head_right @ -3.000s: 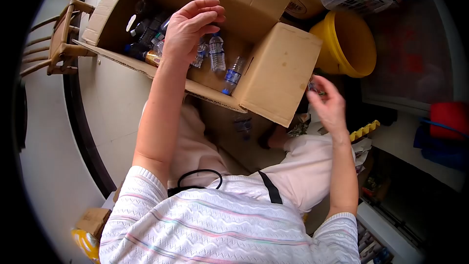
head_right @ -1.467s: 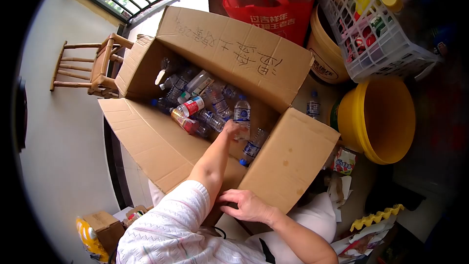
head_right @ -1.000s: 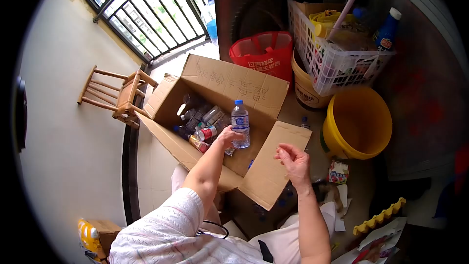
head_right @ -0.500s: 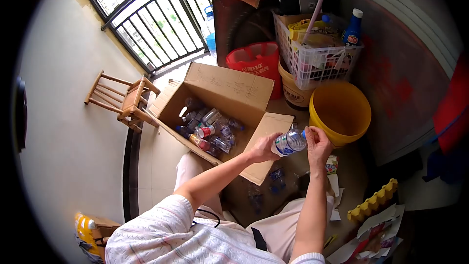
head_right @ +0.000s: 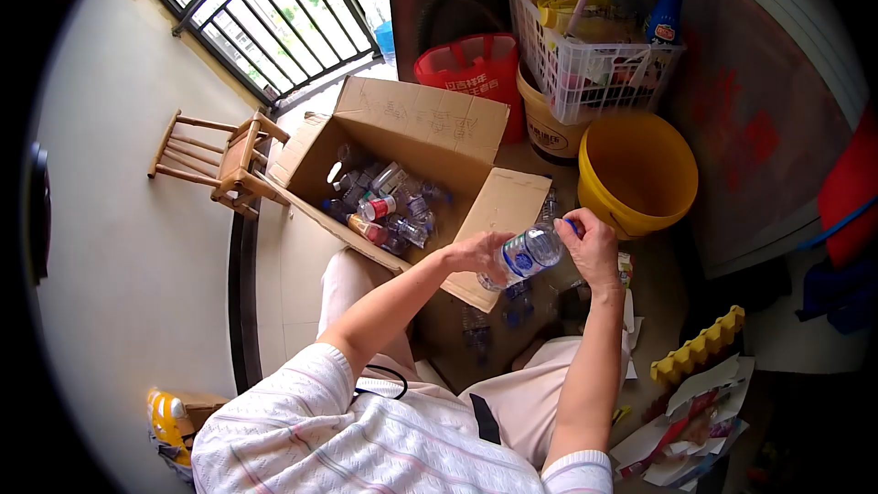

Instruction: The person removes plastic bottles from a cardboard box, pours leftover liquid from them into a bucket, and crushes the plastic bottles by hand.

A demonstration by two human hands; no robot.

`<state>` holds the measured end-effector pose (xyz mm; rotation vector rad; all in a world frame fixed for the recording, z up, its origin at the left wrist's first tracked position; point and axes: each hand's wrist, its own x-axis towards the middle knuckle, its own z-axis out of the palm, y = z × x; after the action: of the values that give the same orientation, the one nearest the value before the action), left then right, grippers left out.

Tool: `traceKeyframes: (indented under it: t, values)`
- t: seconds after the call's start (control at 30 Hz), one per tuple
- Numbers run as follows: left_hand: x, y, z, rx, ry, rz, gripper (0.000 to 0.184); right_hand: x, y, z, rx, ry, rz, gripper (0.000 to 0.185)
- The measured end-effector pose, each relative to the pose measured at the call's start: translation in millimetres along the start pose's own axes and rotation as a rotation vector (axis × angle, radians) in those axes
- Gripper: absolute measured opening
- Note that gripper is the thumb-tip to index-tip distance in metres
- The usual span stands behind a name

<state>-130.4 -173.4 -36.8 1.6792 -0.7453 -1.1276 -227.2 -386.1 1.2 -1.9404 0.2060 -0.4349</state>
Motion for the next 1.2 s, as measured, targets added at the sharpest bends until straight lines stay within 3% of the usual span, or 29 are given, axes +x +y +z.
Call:
traceKeyframes:
  t: [0.2,0.3,0.4,0.5,0.6,0.7,0.77,0.83,0.9,0.97,1.07,1.2]
  values:
    - [-4.6,-22.6,-13.2,-0.294,-0.311,-0.073,0.07,-10.9,-18.1,-10.6,0.018,-0.214,0.044,0.018]
    - [-10.0,-25.9,-17.2,-0.381,-0.406,-0.08,0.065,-10.8,-8.7,-11.4,0.381,-0.26,0.112,0.021]
    - [-11.5,-33.2,-19.9,-0.497,-0.416,-0.026,0.064,-7.4,-18.2,-17.5,0.54,-0.09,0.091,0.021]
    - [-5.7,-31.7,-23.6,-0.629,-0.367,0.044,0.063,-6.0,9.8,-7.4,0.526,-0.008,0.275,0.021]
    - [9.6,-16.3,-45.6,-0.564,-0.243,0.02,0.069,-11.4,22.7,14.2,-0.136,-0.174,0.205,0.024]
    - [36.5,27.7,-59.7,-0.481,-0.176,-0.028,0.059,-14.6,15.2,39.1,-0.288,-0.511,0.159,0.026]
    - [54.4,62.5,-58.2,-0.299,-0.028,-0.074,0.051,-14.8,17.7,59.5,-0.316,-0.631,0.176,0.023]
    - [81.2,79.4,-63.9,-0.238,-0.023,-0.149,0.047,-12.3,16.8,71.1,-0.337,-0.643,0.137,0.022]
    - [109.7,92.6,-67.7,0.111,0.015,-0.172,0.043,-8.6,13.2,77.5,-0.369,-0.645,0.101,0.02]
    - [136.8,116.7,-64.6,0.457,0.062,-0.343,0.045,-8.1,7.2,81.6,-0.402,-0.627,0.083,0.018]
    - [169.4,139.1,-44.2,0.831,0.139,-0.203,0.053,-7.5,4.2,84.3,-0.322,-0.582,0.077,0.017]
    - [210.2,142.8,-24.8,1.28,0.226,-0.224,0.062,-1.8,0.7,82.4,-0.311,-0.601,0.089,0.018]
